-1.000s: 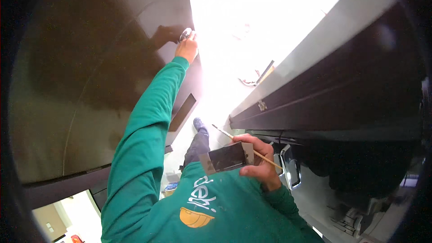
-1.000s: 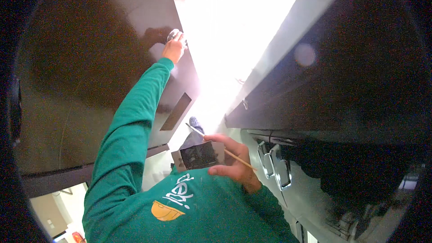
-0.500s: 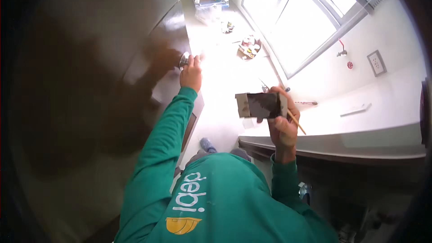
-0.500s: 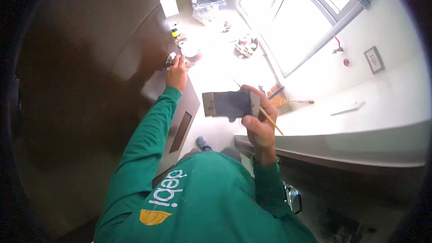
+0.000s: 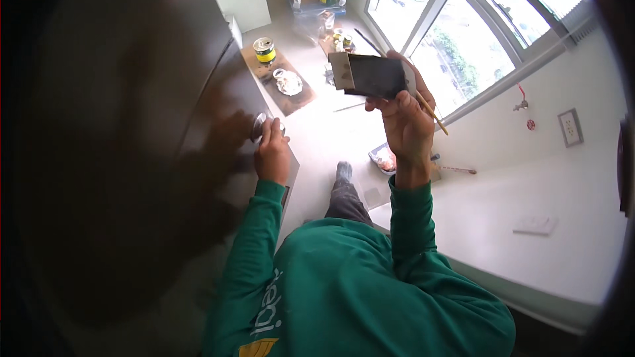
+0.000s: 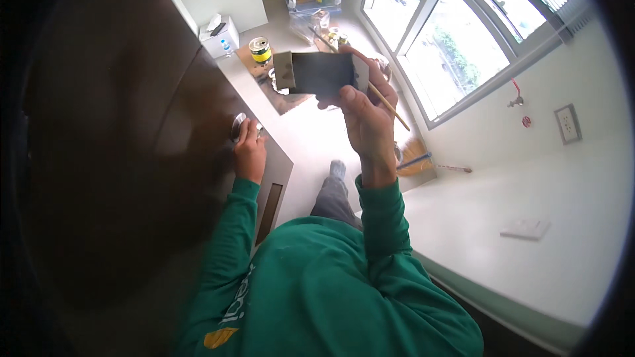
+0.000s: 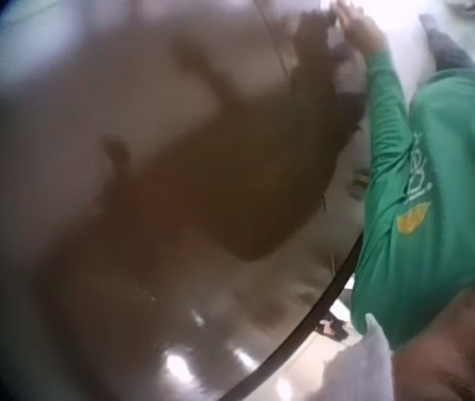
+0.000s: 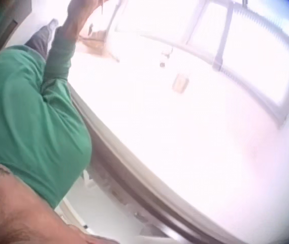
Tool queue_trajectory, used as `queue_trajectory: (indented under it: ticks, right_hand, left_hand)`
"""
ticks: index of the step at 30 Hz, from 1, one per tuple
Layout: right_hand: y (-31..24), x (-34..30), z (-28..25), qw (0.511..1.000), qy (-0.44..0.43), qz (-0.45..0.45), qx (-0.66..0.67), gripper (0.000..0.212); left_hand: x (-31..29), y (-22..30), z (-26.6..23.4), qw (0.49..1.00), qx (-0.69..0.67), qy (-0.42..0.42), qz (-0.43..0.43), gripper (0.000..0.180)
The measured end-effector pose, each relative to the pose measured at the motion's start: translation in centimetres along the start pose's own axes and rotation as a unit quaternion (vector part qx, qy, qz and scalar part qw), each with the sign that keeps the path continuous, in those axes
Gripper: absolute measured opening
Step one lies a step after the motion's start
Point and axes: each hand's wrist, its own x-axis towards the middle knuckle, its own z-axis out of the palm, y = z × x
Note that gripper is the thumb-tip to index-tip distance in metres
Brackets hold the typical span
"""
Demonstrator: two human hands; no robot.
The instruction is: The person sits on the floor and prepares painting tools, including a brush and a small container of dark paint. They then paint the edges and frames of two different doors, applying the paint carefully along the trim and corners.
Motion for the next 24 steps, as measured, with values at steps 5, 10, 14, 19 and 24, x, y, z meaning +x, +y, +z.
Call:
queue_trajectory:
  ticks: [5,10,14,19,24]
  right_hand:
    - [3.0,6.0,-4.5,0.999,0.008,0.041,0.006,0.070]
    - [6.2,13.1,-11.4,0.995,-0.030,0.091,0.021,0.072]
    - [8.4,19.7,-15.1,0.989,-0.042,0.138,0.010,0.072]
    - [13.1,28.9,-16.4,0.975,-0.090,0.198,0.050,0.081]
    - [19.4,34.7,-12.8,0.941,-0.172,0.271,0.108,0.085]
  left_hand:
    - [-0.9,0.2,0.4,0.997,0.055,0.049,0.029,0.040]
    - [-2.5,1.0,0.6,0.988,0.123,0.086,0.033,0.040]
    - [-2.3,3.3,0.6,0.985,0.147,0.081,-0.048,0.040]
    - [0.7,7.6,2.3,0.947,0.197,0.120,-0.224,0.045]
    - [4.5,11.2,4.7,0.850,0.217,0.201,-0.437,0.047]
